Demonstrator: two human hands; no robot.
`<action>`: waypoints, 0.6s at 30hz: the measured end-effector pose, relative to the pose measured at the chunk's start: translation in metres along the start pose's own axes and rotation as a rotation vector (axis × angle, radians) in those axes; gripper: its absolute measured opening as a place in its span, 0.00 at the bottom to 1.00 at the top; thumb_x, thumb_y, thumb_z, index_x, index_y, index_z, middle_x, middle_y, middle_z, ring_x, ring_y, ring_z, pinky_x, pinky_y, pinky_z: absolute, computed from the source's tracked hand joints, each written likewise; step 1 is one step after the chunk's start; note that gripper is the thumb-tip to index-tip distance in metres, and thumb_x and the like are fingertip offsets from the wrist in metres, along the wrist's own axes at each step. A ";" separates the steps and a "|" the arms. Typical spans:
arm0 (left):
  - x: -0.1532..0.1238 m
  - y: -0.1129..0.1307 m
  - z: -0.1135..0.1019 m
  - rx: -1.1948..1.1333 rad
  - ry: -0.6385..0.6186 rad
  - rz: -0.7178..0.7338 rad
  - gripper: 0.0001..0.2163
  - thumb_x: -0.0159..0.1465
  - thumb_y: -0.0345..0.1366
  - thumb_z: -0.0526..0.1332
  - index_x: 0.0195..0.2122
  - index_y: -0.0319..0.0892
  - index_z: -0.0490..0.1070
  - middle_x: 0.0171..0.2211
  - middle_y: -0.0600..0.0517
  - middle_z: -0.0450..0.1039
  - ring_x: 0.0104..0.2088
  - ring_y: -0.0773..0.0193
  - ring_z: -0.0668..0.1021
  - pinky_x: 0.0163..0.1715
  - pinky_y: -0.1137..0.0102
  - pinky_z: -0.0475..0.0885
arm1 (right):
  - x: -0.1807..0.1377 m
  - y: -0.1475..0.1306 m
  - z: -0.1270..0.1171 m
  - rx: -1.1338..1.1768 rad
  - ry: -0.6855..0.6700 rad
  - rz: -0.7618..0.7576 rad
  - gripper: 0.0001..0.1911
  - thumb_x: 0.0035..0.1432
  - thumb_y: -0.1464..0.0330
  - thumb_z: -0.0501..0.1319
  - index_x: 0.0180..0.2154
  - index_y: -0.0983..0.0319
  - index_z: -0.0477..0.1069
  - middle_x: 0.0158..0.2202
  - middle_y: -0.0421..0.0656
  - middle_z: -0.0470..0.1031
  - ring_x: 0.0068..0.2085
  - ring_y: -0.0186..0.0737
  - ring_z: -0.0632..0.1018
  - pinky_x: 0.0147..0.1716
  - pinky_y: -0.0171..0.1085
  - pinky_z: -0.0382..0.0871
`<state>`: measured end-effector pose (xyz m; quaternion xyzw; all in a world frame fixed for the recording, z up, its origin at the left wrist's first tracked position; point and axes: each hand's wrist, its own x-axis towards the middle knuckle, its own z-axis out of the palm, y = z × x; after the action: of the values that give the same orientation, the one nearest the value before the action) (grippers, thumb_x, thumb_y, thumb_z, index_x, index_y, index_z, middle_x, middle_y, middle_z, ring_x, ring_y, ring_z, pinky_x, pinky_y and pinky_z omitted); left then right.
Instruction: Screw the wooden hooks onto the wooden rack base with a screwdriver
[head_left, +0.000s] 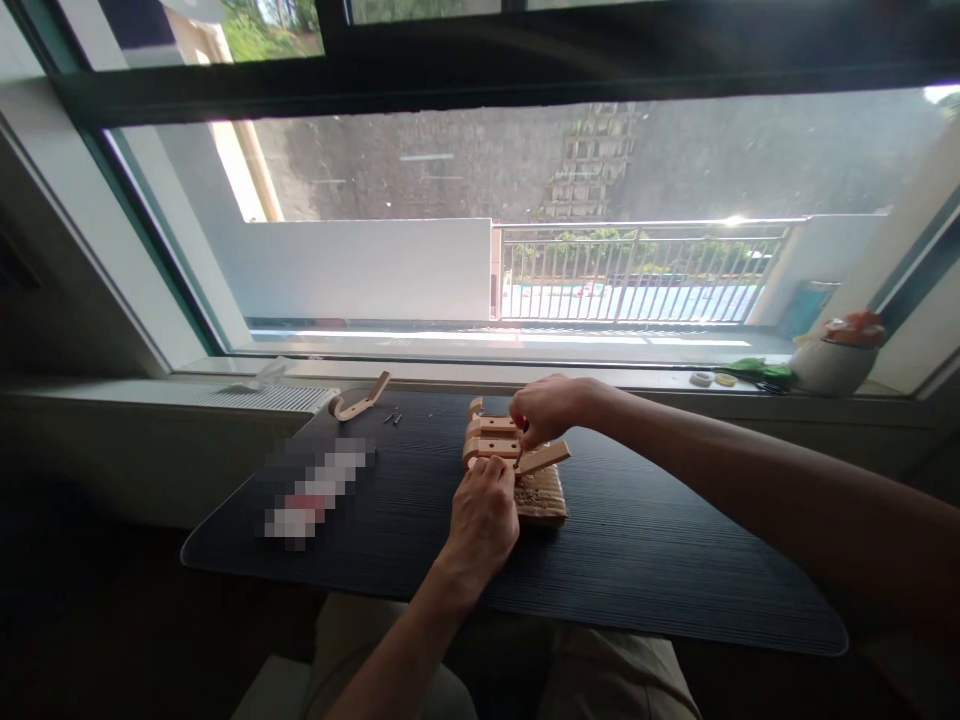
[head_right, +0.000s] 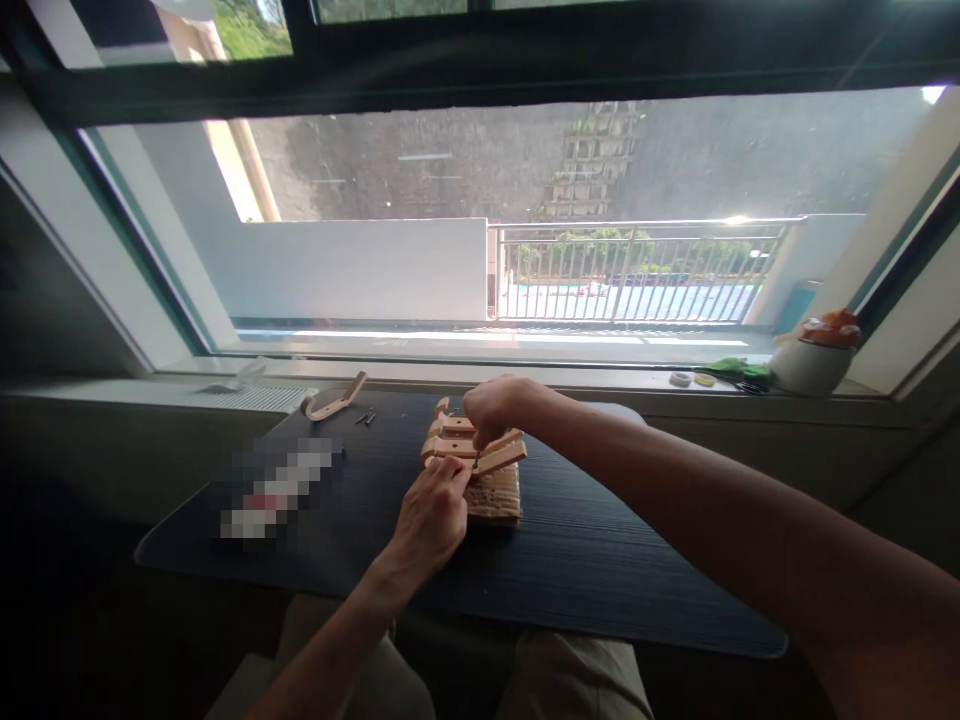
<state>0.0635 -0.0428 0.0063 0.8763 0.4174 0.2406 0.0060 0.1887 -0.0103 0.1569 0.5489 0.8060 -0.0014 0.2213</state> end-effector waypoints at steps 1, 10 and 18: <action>0.000 0.000 0.001 0.000 0.004 -0.001 0.12 0.61 0.25 0.49 0.41 0.40 0.69 0.41 0.48 0.68 0.44 0.59 0.69 0.49 0.66 0.63 | 0.000 0.000 0.000 0.003 -0.007 -0.008 0.16 0.47 0.66 0.63 0.39 0.63 0.76 0.35 0.45 0.77 0.34 0.40 0.73 0.29 0.34 0.60; 0.000 0.001 0.002 -0.002 0.008 0.019 0.12 0.61 0.24 0.50 0.41 0.39 0.69 0.41 0.48 0.68 0.44 0.59 0.69 0.48 0.67 0.64 | -0.003 -0.002 -0.003 0.004 -0.014 0.018 0.16 0.50 0.65 0.61 0.39 0.67 0.76 0.36 0.48 0.76 0.34 0.40 0.73 0.29 0.35 0.60; 0.001 0.000 0.001 0.024 0.016 0.019 0.12 0.61 0.25 0.50 0.41 0.39 0.69 0.41 0.47 0.68 0.44 0.58 0.69 0.48 0.66 0.64 | 0.005 -0.006 0.001 0.006 0.040 -0.001 0.14 0.51 0.68 0.59 0.39 0.67 0.76 0.37 0.49 0.76 0.37 0.42 0.73 0.30 0.35 0.60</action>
<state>0.0642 -0.0421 0.0056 0.8782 0.4121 0.2427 -0.0099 0.1822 -0.0090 0.1529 0.5491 0.8106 0.0072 0.2035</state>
